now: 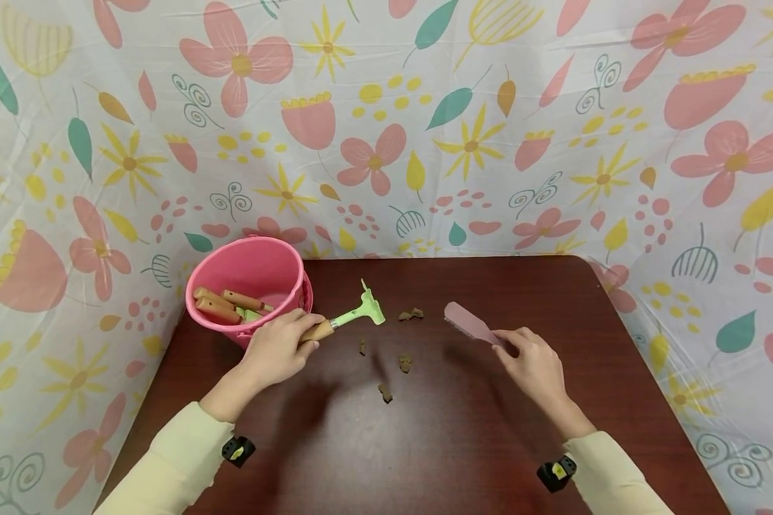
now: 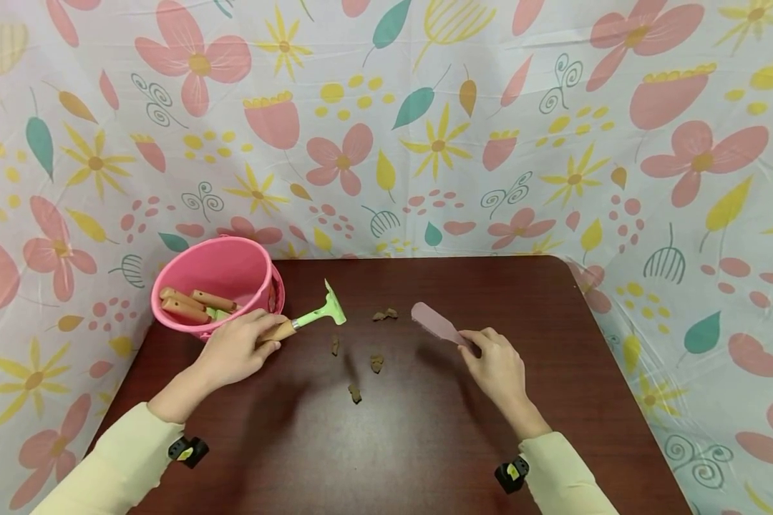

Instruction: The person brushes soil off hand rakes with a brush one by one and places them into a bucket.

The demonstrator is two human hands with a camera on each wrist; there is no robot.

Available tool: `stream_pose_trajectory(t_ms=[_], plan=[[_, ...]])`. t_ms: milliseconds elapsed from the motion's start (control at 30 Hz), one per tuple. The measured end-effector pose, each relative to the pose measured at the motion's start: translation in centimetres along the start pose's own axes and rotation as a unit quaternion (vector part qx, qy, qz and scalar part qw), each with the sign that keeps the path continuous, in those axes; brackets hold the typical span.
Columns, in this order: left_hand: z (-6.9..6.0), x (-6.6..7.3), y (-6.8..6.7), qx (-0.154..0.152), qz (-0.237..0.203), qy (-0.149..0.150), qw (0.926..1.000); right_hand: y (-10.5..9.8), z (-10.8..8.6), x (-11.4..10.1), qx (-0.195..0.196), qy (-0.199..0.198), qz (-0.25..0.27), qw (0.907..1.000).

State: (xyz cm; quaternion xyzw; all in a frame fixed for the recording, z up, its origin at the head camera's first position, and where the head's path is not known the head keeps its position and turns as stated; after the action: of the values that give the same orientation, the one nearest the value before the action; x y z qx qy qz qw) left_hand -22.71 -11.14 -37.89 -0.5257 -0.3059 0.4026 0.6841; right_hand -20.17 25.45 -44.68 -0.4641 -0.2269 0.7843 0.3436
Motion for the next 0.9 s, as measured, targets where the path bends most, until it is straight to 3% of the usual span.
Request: stream_pose_trajectory(t_ms=[300,633,767,900], plan=[[0.0,-1.9,-2.3,0.017,0.082,-0.002,0.9965,-0.3,-0.2,0.4,-0.004,-0.002,-0.001,1.0],[0.0,-5.3,-4.1,0.007,0.114,-0.021,0.9932,-0.7,-0.1,0.4,-0.003,-0.005,-0.007,1.0],[0.0,-6.9,-4.5,-0.002,0.119,-0.035,0.9923,-0.8,-0.1,0.5,-0.004,-0.002,-0.007,1.0],[-0.2,-8.6,-4.6,-0.035,0.124,-0.061,0.9898,-0.8,-0.1,0.6,-0.006,0.001,-0.009,0.9999]])
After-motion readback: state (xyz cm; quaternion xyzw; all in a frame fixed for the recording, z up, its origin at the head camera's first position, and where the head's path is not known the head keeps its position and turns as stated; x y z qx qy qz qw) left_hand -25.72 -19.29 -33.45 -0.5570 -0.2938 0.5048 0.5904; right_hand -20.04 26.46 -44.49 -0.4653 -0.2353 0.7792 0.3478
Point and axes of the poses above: each hand's wrist, its own z-axis towards the middle knuckle, its own y-axis out of the palm, x = y × z, the point moved 10 cm from there along z, towards the middle knuckle, and after that the axes turned 15 degrees about z, right-handed, at the moved point
